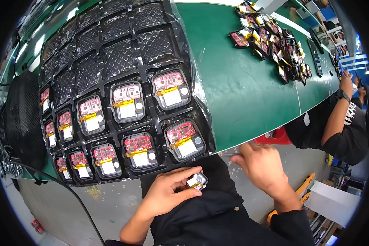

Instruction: The recorder and other workers are seen assembling small electronic components, likely batteries or sensors, into plastic casings on a production line.

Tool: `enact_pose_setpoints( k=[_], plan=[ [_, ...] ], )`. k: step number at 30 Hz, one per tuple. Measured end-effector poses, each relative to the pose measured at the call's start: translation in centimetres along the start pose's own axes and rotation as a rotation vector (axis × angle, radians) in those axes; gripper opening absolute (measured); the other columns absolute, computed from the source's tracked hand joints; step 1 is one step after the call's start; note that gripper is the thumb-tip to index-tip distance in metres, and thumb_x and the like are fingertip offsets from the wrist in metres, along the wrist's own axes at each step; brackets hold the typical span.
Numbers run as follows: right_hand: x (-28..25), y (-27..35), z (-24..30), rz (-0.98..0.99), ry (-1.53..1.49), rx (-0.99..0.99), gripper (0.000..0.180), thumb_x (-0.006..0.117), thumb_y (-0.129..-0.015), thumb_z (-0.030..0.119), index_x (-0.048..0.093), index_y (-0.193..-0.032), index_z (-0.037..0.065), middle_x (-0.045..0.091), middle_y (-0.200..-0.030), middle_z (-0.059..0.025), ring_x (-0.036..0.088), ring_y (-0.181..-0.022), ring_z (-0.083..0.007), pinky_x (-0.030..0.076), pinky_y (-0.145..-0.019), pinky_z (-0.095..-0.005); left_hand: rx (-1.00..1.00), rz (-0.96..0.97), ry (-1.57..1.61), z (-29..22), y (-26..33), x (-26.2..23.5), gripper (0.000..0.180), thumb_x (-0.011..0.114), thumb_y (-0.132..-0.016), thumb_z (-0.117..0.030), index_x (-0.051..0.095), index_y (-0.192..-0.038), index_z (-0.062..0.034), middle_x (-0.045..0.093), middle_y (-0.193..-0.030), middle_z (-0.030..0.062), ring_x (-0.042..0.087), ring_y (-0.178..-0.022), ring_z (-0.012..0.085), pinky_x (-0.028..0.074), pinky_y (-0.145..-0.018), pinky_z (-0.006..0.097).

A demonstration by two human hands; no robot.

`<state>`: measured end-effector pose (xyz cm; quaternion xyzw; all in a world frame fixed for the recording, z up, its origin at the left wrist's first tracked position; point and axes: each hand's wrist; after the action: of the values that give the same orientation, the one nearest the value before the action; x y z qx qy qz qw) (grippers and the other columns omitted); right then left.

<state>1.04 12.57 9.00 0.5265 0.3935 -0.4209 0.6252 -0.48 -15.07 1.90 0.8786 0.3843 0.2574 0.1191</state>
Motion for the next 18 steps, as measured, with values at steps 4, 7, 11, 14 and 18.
enact_pose_setpoints(
  k=[4,7,11,14,18],
  plan=[
    [0.8,0.6,3.0,-0.098,-0.606,-0.105,0.021,0.071,-0.096,0.027,0.064,-0.095,0.007,0.066,-0.080,-0.0117,0.067,-0.068,-0.0366,0.054,-0.059,-0.0463,0.081,-0.081,-0.154,-1.4,-0.1,1.2,0.057,0.083,-0.088,-0.010,0.062,-0.141,-0.0040,0.068,-0.129,0.0130,0.069,-0.089,0.0130,0.058,-0.079,0.028],
    [0.6,-0.1,5.2,0.043,-0.708,-0.070,0.035,0.078,-0.090,0.037,0.063,-0.096,0.005,0.069,-0.082,-0.0110,0.070,-0.071,-0.0348,0.055,-0.058,-0.0435,0.096,-0.144,-0.471,-2.9,-0.3,2.2,0.057,0.082,-0.085,-0.006,0.062,-0.138,-0.0021,0.066,-0.132,0.0172,0.074,-0.096,0.0229,0.061,-0.083,0.033],
    [1.8,-0.7,6.1,0.083,-0.701,-0.048,0.037,0.080,-0.087,0.037,0.063,-0.094,0.005,0.071,-0.081,-0.0106,0.070,-0.069,-0.0339,0.055,-0.058,-0.0429,0.326,-0.236,-0.691,-2.8,-0.6,3.0,0.051,0.080,-0.078,0.002,0.067,-0.128,0.0028,0.068,-0.125,0.0204,0.072,-0.105,0.0355,0.061,-0.087,0.039],
    [2.2,-0.6,6.0,0.010,-0.709,-0.044,0.031,0.078,-0.089,0.031,0.063,-0.092,0.004,0.070,-0.078,-0.0104,0.070,-0.067,-0.0337,0.055,-0.057,-0.0430,0.328,-0.220,-0.719,-2.1,-0.6,3.0,0.050,0.077,-0.081,0.001,0.064,-0.129,0.0023,0.065,-0.131,0.0213,0.071,-0.106,0.0373,0.062,-0.086,0.040],
    [2.0,-0.6,5.9,-0.010,-0.694,-0.016,0.021,0.075,-0.086,0.020,0.063,-0.090,0.003,0.070,-0.077,-0.0110,0.069,-0.066,-0.0338,0.055,-0.057,-0.0429,0.318,-0.267,-0.695,-2.0,-0.4,3.3,0.048,0.078,-0.080,0.003,0.066,-0.127,0.0031,0.069,-0.123,0.0190,0.073,-0.099,0.0313,0.061,-0.083,0.037]
  ],
)
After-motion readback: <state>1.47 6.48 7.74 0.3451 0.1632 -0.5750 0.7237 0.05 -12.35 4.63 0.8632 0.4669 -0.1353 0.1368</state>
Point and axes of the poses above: each hand's wrist, its own y-axis away from the middle knuckle, its own x-axis out of the palm, z = x × y
